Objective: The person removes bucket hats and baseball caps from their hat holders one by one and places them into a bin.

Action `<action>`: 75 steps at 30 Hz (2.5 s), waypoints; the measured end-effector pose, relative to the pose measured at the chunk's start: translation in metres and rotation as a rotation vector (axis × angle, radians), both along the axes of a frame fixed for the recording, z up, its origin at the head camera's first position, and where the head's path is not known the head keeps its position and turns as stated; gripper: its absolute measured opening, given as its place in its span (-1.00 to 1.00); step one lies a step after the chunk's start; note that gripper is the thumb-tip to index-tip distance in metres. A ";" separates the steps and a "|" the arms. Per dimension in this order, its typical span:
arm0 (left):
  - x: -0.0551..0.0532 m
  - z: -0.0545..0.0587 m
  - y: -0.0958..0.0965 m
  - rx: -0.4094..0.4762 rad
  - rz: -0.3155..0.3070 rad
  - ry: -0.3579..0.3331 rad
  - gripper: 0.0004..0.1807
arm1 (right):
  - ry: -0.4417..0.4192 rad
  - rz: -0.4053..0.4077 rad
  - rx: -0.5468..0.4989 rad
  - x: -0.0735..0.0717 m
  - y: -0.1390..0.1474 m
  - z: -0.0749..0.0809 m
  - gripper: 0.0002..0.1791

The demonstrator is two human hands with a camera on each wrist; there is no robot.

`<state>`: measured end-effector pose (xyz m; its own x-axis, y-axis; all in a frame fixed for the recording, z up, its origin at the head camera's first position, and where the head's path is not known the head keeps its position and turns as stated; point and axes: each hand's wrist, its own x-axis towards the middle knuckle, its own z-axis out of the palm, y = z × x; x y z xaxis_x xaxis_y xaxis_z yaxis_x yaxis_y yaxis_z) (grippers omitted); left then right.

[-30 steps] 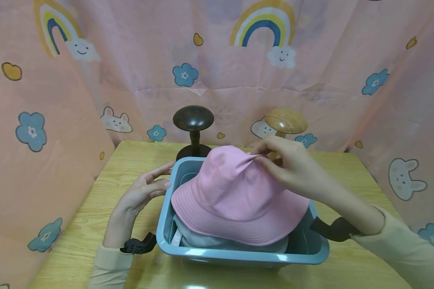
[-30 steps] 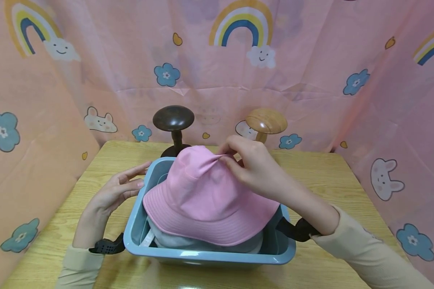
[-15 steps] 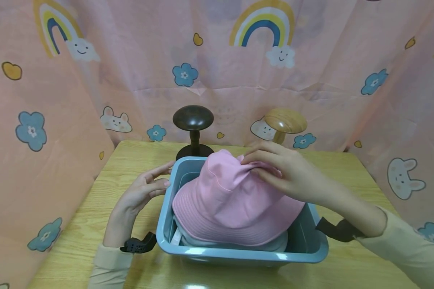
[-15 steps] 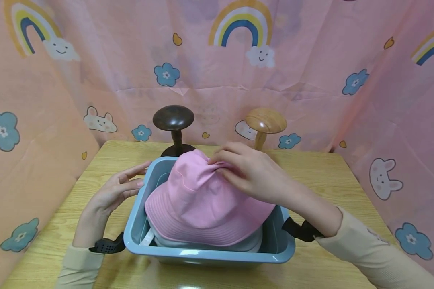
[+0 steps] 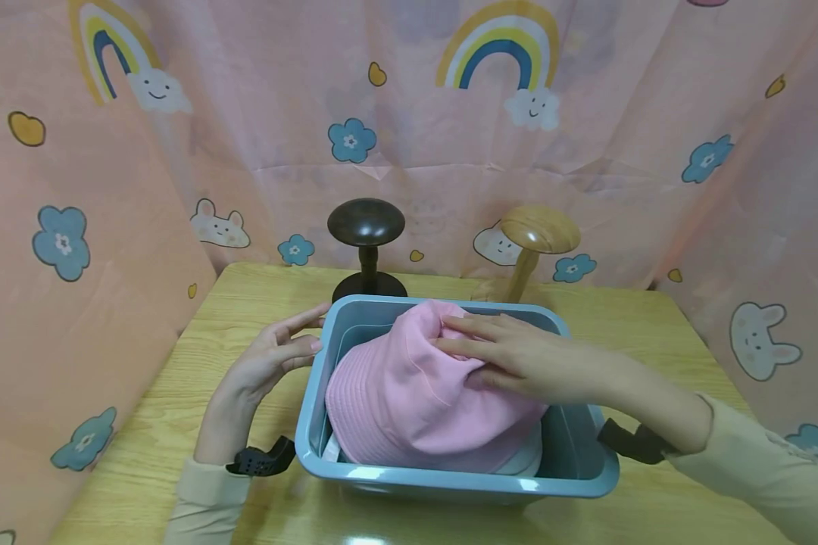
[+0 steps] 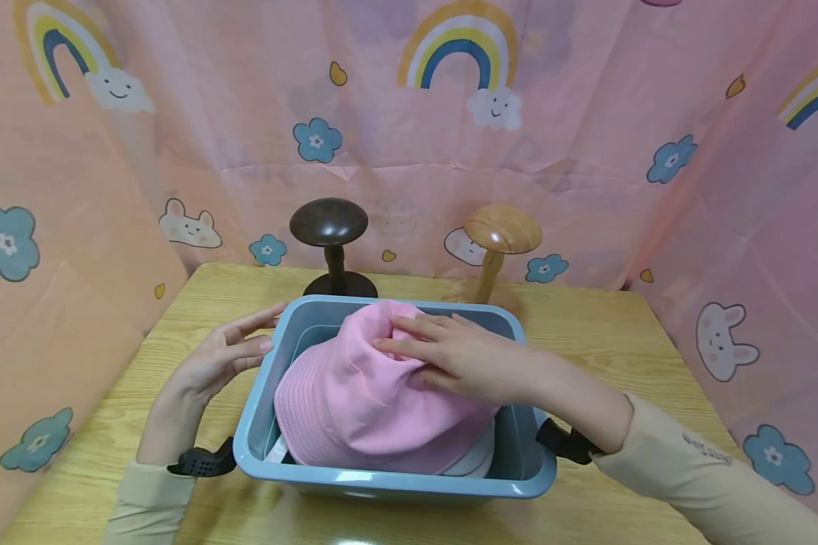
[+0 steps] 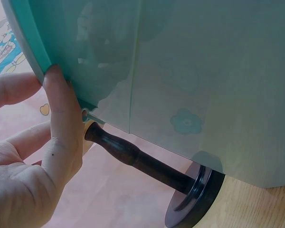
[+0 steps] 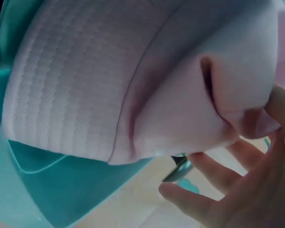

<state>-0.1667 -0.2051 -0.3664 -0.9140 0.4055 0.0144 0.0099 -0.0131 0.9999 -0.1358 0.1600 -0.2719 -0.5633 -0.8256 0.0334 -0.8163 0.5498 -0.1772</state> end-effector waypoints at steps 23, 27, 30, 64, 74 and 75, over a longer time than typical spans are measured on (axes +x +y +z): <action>0.000 -0.001 0.000 0.005 -0.003 0.025 -0.34 | -0.339 -0.134 0.328 -0.012 -0.044 -0.019 -0.19; 0.000 -0.001 0.000 -0.001 -0.002 0.027 -0.33 | -0.369 -0.133 0.378 -0.014 -0.050 -0.026 -0.21; 0.000 -0.001 0.000 -0.003 -0.004 0.026 -0.33 | -0.385 -0.123 0.404 -0.015 -0.054 -0.030 -0.20; 0.000 0.001 0.000 0.009 0.000 -0.011 -0.32 | -0.488 -0.094 0.435 -0.030 -0.056 -0.033 -0.15; 0.001 -0.001 -0.001 -0.007 0.014 -0.012 -0.32 | -0.379 -0.065 0.390 -0.022 -0.036 -0.008 -0.22; 0.001 -0.001 0.000 -0.011 0.018 -0.010 -0.32 | -0.364 -0.065 0.386 -0.022 -0.033 -0.005 -0.25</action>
<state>-0.1659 -0.2055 -0.3676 -0.9211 0.3893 0.0007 -0.0002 -0.0024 1.0000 -0.1577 0.1274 -0.2767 -0.5323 -0.7024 -0.4725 -0.7020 0.6782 -0.2173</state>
